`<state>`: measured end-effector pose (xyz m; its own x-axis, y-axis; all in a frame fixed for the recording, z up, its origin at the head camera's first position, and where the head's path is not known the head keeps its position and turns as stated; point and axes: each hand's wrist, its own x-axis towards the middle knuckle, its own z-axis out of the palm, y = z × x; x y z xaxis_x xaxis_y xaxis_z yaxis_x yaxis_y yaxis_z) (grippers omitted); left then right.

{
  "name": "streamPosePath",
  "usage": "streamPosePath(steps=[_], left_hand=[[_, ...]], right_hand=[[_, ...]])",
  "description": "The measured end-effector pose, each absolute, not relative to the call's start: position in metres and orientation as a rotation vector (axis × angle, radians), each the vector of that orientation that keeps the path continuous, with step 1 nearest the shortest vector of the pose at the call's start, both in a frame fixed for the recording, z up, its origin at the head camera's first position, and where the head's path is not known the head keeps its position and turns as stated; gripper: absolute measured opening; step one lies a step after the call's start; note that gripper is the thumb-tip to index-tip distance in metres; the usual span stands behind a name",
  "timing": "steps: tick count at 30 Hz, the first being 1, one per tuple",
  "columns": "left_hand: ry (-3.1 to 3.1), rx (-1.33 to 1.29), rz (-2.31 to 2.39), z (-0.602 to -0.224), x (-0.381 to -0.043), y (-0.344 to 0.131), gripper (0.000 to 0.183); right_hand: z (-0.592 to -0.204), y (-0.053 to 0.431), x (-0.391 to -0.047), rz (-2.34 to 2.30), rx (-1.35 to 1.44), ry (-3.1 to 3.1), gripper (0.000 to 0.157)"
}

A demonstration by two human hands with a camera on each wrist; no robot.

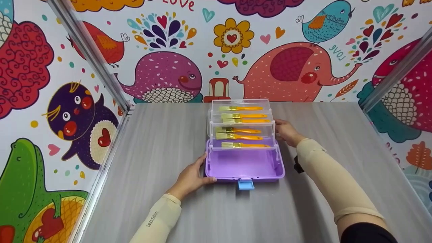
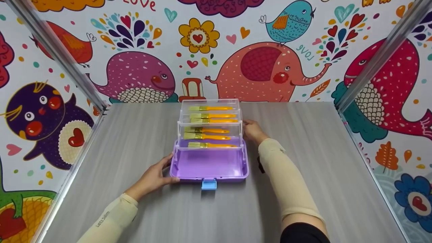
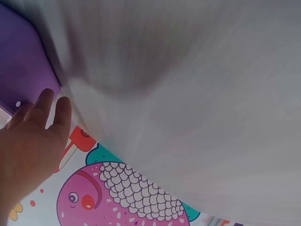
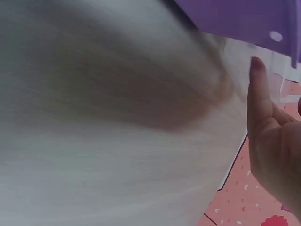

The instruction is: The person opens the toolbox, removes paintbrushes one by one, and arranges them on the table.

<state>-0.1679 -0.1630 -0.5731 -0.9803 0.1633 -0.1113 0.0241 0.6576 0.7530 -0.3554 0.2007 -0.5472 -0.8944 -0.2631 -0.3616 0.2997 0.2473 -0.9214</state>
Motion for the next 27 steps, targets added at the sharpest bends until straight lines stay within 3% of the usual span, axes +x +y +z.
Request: streamPosePath(steps=[20,27], left_hand=[[2.698,0.143,1.197,-0.571,-0.167,-0.162,0.102],[2.710,0.139,1.182,-0.570,-0.167,-0.163,0.104]], right_hand=[[-0.543,0.211,-0.359,-1.559,0.075,2.084,0.049],[-0.528,0.224,-0.364,-1.383,0.009,2.314,0.063]])
